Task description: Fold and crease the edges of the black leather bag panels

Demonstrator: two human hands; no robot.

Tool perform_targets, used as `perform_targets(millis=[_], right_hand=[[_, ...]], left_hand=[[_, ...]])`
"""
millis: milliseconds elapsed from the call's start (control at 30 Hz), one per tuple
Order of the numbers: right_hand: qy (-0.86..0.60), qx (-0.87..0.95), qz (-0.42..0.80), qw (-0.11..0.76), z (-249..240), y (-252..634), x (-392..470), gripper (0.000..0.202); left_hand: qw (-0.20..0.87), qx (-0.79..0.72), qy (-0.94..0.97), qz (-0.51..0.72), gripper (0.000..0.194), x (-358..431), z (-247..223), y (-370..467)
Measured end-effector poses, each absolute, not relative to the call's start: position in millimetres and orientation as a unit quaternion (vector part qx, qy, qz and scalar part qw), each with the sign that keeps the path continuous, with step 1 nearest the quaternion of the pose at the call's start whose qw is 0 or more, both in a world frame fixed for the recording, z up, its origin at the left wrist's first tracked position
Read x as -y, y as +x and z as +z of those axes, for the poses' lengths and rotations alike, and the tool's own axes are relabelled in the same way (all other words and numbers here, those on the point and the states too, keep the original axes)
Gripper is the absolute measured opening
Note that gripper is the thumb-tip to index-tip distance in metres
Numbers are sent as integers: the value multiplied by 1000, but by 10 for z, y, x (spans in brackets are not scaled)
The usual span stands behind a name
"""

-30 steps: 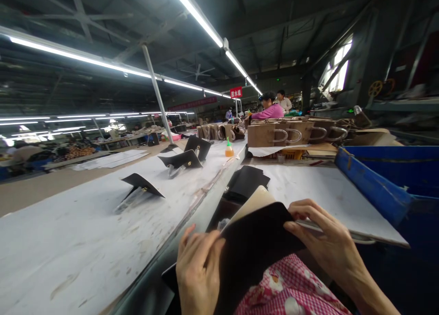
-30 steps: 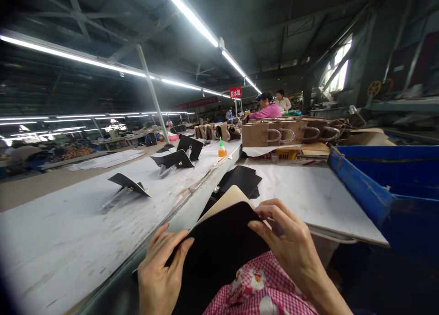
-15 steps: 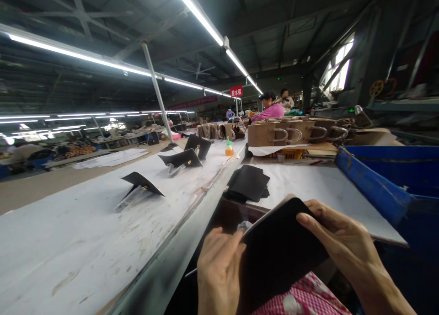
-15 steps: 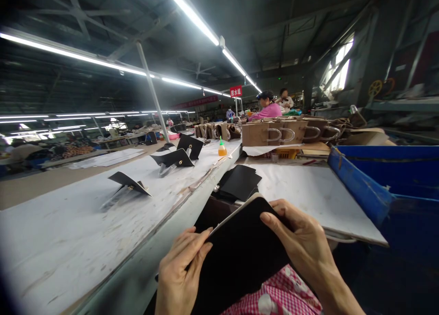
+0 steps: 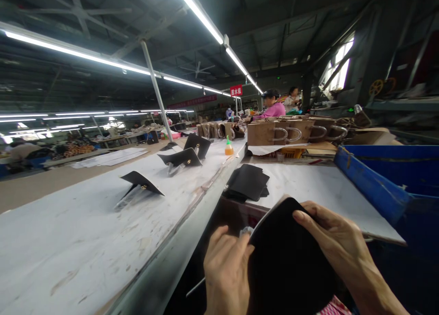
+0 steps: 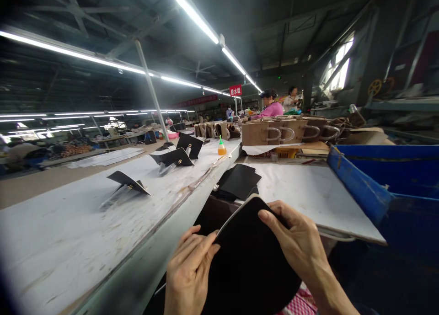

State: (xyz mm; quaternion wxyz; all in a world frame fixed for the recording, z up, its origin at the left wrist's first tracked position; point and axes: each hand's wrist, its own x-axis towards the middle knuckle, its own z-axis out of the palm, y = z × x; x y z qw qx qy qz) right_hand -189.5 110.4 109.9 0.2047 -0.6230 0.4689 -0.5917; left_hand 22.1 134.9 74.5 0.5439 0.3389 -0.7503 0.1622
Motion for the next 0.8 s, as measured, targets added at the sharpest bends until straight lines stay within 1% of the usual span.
perform_targets(millis=[133,200,267,367,433,500,667,800], right_hand=[[-627,-464,-589,211,1110,-1890,-1072,44],[-635,-460,-586,204,1094,-1899,-1061,44],[-641,-457,-592,173,1085,-1895,-1066,43],[-649,-449,-608,86,1110,-1852,-1113,39],[-660,-436,-610,45,1147,-1811,-1159,37],[-673,-424,-604,41,1181,-1781,-1200,37],[-689,-423,-580,101,1178,-1778,-1236,41],[-700,-394,-592,58,1164,-1750,-1265,33]], left_hand=[[548,781,298,35,24,-1404,797,274],[545,786,290,-2,22,-1419,810,292],[543,785,299,14,22,-1409,791,293],[536,768,335,106,30,-1367,728,255],[532,754,354,151,34,-1349,706,214],[537,748,357,158,35,-1353,722,184],[544,775,317,63,32,-1394,835,191],[554,763,318,99,38,-1379,844,149]])
